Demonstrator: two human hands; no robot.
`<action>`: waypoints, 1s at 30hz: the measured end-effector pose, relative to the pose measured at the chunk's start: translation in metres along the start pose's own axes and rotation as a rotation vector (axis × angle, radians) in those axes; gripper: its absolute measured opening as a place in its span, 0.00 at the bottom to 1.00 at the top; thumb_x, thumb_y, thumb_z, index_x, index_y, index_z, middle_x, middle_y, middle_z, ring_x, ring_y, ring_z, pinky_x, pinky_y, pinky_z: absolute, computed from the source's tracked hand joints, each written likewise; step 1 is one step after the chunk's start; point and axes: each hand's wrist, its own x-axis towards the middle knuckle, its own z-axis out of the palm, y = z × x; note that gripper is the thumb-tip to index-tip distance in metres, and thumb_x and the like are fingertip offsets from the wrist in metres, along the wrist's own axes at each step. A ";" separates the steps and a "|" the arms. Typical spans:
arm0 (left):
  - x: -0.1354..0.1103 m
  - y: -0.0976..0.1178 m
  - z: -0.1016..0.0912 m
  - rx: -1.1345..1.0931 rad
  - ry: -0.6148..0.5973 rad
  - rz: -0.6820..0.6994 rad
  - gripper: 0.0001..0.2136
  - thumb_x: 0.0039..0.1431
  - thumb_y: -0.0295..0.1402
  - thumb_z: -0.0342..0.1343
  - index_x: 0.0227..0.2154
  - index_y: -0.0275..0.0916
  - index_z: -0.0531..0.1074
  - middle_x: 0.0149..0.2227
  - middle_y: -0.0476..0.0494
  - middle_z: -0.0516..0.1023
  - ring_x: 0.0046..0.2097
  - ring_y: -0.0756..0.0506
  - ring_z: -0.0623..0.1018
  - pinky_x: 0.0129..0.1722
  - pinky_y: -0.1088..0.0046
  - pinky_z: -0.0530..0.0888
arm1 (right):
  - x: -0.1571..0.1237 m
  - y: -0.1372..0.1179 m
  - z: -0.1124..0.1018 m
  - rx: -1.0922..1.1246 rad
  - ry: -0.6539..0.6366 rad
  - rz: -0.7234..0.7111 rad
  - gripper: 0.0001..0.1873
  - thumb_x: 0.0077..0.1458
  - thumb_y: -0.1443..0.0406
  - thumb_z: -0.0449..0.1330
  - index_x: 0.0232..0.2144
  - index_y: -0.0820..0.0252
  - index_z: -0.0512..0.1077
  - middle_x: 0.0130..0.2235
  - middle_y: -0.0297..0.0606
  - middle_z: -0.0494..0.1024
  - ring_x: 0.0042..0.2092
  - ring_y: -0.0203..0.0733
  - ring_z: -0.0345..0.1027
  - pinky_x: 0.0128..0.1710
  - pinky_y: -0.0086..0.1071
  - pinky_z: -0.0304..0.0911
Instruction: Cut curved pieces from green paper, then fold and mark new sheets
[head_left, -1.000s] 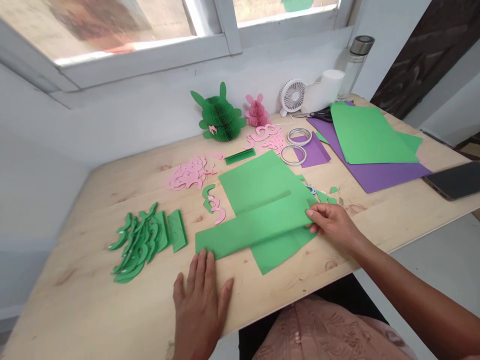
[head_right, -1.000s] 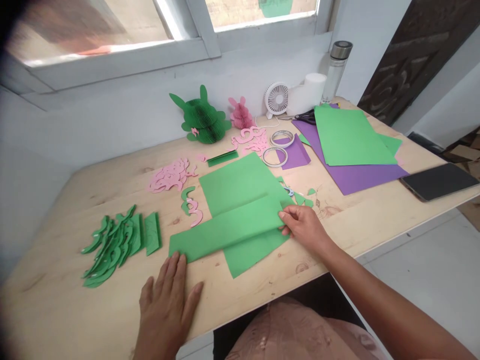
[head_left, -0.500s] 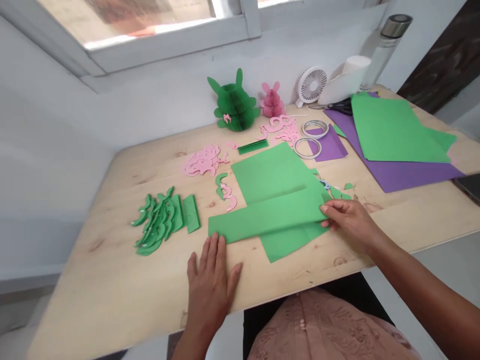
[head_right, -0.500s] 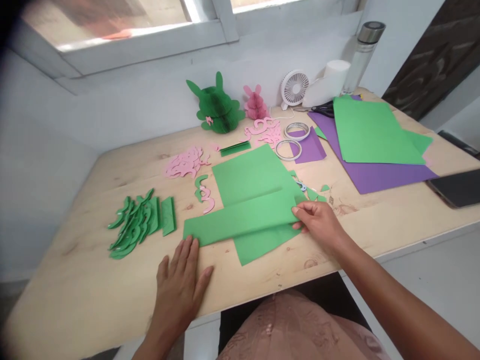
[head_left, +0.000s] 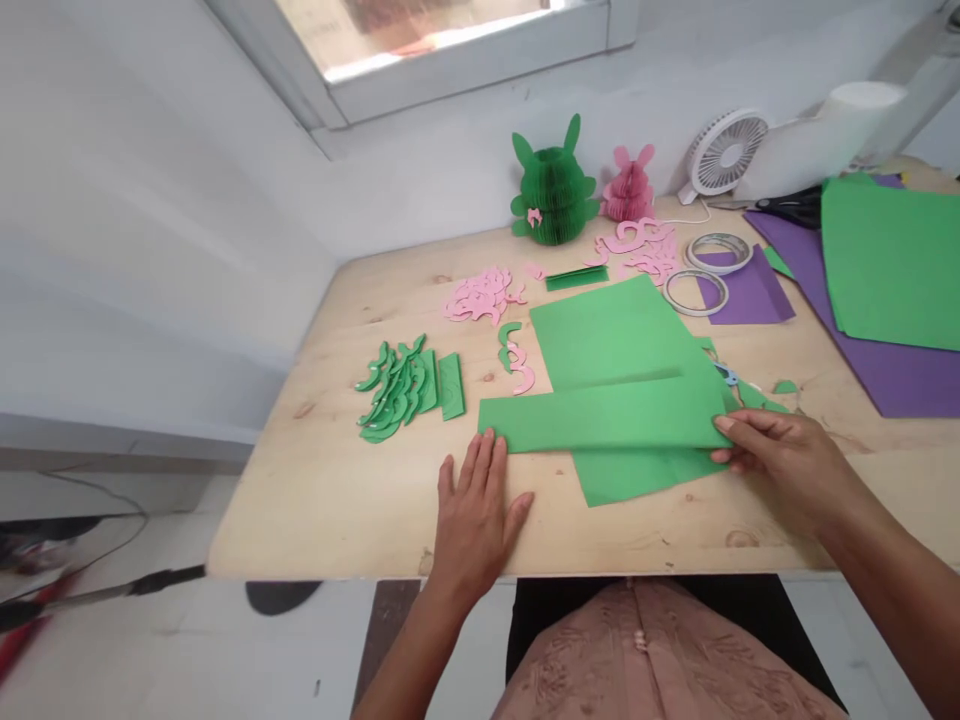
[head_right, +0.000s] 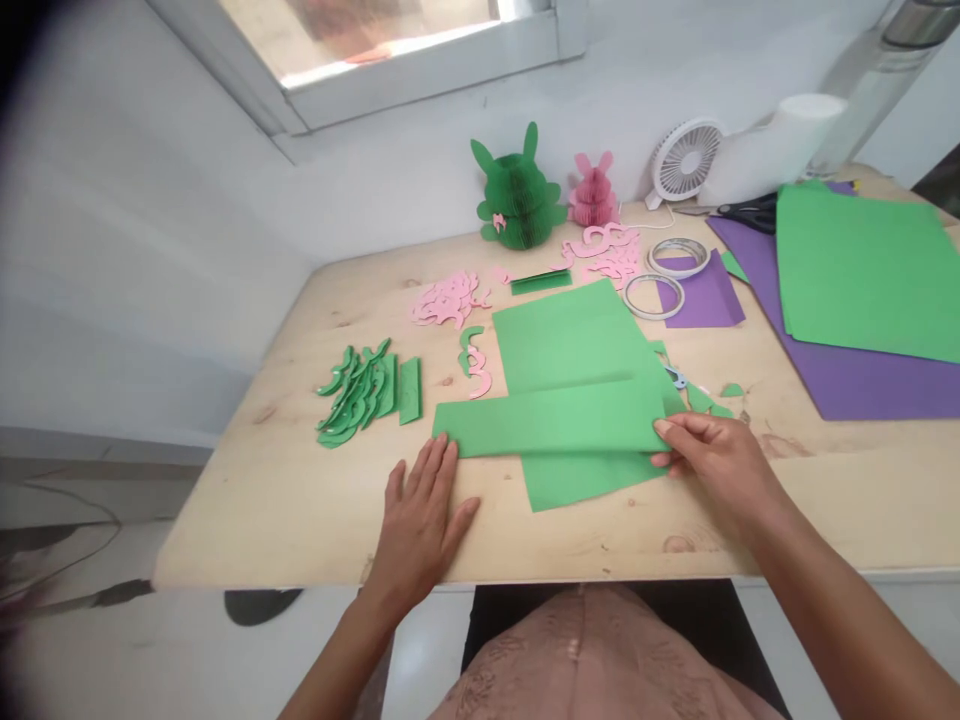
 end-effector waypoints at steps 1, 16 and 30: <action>0.000 0.000 0.000 0.004 -0.002 -0.002 0.29 0.65 0.42 0.40 0.64 0.30 0.49 0.64 0.33 0.56 0.66 0.38 0.55 0.63 0.52 0.49 | 0.000 -0.001 0.000 -0.009 0.003 0.005 0.18 0.39 0.51 0.66 0.25 0.61 0.76 0.22 0.37 0.77 0.27 0.42 0.71 0.27 0.32 0.63; 0.000 0.005 -0.012 0.033 0.008 -0.057 0.27 0.63 0.46 0.41 0.60 0.36 0.59 0.63 0.37 0.59 0.66 0.33 0.52 0.62 0.45 0.45 | 0.000 -0.007 0.003 -0.107 0.102 0.109 0.21 0.29 0.50 0.65 0.25 0.56 0.76 0.22 0.38 0.78 0.26 0.45 0.69 0.34 0.37 0.62; -0.001 0.010 -0.014 0.013 -0.020 -0.111 0.26 0.64 0.45 0.40 0.61 0.36 0.58 0.60 0.37 0.65 0.62 0.36 0.61 0.62 0.45 0.46 | -0.003 -0.015 0.008 -0.094 0.144 0.128 0.20 0.24 0.51 0.66 0.22 0.56 0.76 0.20 0.36 0.77 0.28 0.45 0.71 0.30 0.32 0.65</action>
